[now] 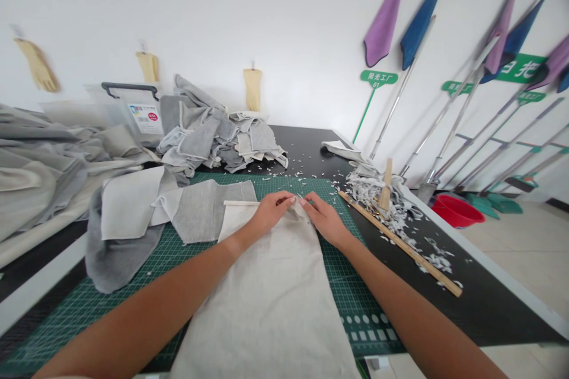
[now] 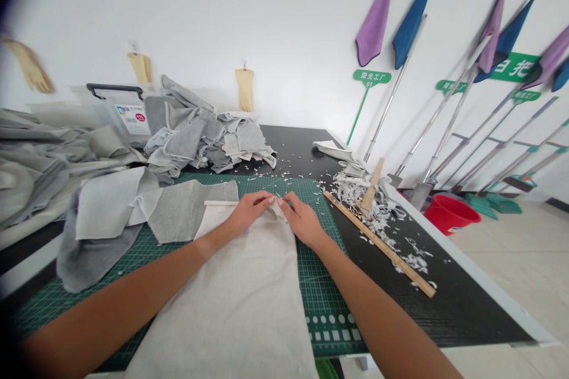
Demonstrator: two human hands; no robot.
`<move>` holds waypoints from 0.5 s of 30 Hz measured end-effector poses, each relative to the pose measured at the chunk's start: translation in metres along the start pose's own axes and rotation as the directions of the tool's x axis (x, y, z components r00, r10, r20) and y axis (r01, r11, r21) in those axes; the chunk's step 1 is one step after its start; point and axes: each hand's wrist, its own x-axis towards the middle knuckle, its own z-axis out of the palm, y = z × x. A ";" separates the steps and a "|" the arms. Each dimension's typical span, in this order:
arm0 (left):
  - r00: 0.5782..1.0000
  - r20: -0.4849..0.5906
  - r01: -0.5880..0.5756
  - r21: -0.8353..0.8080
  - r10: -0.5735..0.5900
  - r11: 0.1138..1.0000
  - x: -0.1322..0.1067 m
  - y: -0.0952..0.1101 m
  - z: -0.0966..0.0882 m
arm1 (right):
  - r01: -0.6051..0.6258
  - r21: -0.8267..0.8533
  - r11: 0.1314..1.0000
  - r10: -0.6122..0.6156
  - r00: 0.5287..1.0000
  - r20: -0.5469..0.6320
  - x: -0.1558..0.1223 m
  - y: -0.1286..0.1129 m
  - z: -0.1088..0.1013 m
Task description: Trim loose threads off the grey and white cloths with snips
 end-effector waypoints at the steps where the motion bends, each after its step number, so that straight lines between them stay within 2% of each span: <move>1: 1.000 -0.002 0.001 0.002 -0.001 1.000 0.000 0.000 0.000 | -0.001 0.005 1.000 0.001 1.000 0.000 0.000 0.000 0.000; 15: 1.000 0.010 0.000 0.000 0.000 1.000 0.000 0.002 0.000 | 0.036 0.016 0.999 -0.036 0.999 0.032 -0.001 -0.001 0.000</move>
